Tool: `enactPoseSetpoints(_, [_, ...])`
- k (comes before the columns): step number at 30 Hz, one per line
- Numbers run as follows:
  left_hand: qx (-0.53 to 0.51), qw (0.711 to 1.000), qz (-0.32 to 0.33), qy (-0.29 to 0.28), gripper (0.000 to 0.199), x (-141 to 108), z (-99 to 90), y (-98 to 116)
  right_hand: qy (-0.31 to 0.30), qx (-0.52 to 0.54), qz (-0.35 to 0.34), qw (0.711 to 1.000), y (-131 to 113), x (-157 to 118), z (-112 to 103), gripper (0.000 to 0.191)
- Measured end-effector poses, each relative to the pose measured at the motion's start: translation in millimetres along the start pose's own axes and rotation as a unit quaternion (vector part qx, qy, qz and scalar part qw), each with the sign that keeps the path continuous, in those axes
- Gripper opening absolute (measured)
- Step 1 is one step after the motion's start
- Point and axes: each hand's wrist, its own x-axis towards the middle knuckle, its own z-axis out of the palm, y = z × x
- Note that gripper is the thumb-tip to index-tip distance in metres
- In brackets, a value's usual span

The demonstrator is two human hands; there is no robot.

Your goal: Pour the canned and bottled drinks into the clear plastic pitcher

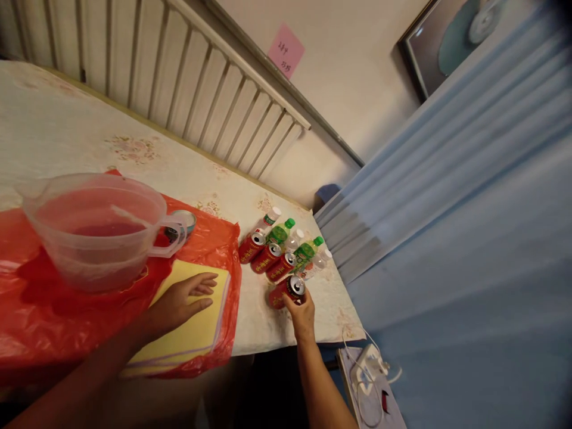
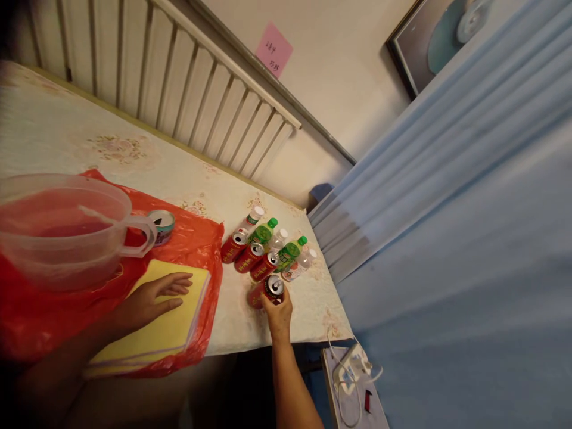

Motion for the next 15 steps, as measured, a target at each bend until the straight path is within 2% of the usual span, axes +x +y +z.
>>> enactPoseSetpoints(5, [-0.005, 1.000, -0.001, -0.004, 0.055, 2, 1.1, -5, 0.066, -0.036, -0.001, 0.997, 26, 31, -12, 0.065])
enactPoseSetpoints(15, [0.001, 1.000, -0.006, -0.024, 0.054, 4, 1.4, -10, 0.094, -0.060, -0.011, 0.994, 42, 64, -5, 0.059])
